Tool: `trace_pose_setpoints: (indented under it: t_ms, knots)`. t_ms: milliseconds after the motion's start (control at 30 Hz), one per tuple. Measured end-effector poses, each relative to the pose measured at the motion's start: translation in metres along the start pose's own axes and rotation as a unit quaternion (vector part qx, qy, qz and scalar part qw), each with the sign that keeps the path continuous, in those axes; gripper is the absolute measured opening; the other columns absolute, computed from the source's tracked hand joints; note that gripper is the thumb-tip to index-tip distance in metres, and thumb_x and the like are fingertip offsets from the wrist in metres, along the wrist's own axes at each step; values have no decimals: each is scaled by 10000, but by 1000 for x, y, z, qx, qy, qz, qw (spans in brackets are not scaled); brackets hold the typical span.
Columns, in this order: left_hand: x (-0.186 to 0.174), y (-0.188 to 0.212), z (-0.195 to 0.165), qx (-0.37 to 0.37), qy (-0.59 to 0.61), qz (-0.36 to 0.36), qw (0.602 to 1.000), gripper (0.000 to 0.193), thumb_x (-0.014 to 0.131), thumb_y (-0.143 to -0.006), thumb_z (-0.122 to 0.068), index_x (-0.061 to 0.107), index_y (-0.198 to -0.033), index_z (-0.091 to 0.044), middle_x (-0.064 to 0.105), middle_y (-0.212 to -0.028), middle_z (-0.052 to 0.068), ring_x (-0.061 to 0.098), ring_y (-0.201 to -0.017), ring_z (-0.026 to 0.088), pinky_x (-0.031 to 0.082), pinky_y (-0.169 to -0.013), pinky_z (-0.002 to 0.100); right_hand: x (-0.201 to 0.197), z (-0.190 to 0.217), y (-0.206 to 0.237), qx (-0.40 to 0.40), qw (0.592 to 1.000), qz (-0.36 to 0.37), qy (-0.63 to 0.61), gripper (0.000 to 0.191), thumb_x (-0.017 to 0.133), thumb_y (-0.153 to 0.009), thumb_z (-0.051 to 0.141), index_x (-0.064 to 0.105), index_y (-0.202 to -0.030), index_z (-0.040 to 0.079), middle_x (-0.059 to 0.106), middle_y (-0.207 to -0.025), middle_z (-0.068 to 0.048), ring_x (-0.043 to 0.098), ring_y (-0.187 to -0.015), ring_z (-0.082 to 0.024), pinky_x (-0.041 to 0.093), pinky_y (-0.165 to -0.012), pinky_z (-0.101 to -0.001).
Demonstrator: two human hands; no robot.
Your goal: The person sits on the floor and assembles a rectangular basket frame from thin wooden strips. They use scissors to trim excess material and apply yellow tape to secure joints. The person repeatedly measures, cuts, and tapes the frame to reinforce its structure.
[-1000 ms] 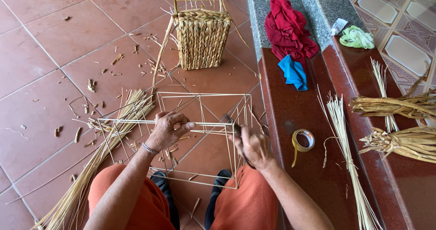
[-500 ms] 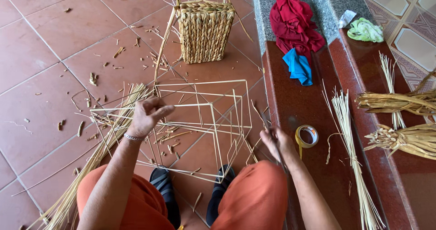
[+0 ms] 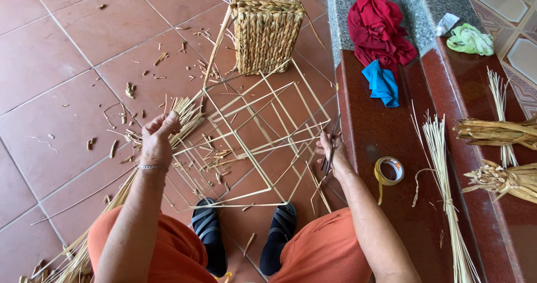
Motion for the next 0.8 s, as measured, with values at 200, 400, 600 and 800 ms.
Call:
trace_pose_setpoints:
  t_ms: [200, 400, 600, 800]
  knots:
    - [25, 3, 12, -38, 131, -62, 989, 268, 796, -922, -338, 692, -817, -114, 625, -750, -36, 527, -702, 74, 419, -714, 261, -4, 10, -4, -32, 993, -5, -111, 372, 731, -915, 82, 517, -1187, -53, 731, -867, -136, 636, -584, -150, 481, -433, -259]
    - [11, -8, 11, -23, 78, -74, 994, 351, 763, -978, -399, 689, -811, -100, 632, -764, -35, 534, -725, 59, 426, -748, 245, 2, 5, 1, -79, 992, -24, -100, 380, 642, -871, -25, 554, -1240, -9, 703, -822, -126, 602, -564, -99, 457, -447, -219]
    - [12, -14, 4, -58, 22, -72, 995, 365, 714, -965, -442, 719, -887, -85, 648, -775, -52, 545, -702, 41, 435, -654, 215, 6, 11, 15, -64, 997, -33, -27, 308, 693, -969, 143, 591, -1229, 13, 704, -860, -82, 598, -561, -87, 433, -438, -209]
    - [48, -22, -1, -81, -15, -25, 996, 389, 691, -985, -406, 770, -978, -25, 666, -774, -49, 558, -672, 27, 453, -594, 205, 7, 19, 26, -138, 988, -43, -56, 418, 580, -1085, 381, 520, -1303, 30, 697, -960, -109, 561, -592, -96, 426, -473, -213]
Point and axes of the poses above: each hand's wrist, its own y-axis away from the middle knuckle, its own x-axis out of the palm, z = x × y, the point moved 1 cm from there along -y, towards the middle knuckle
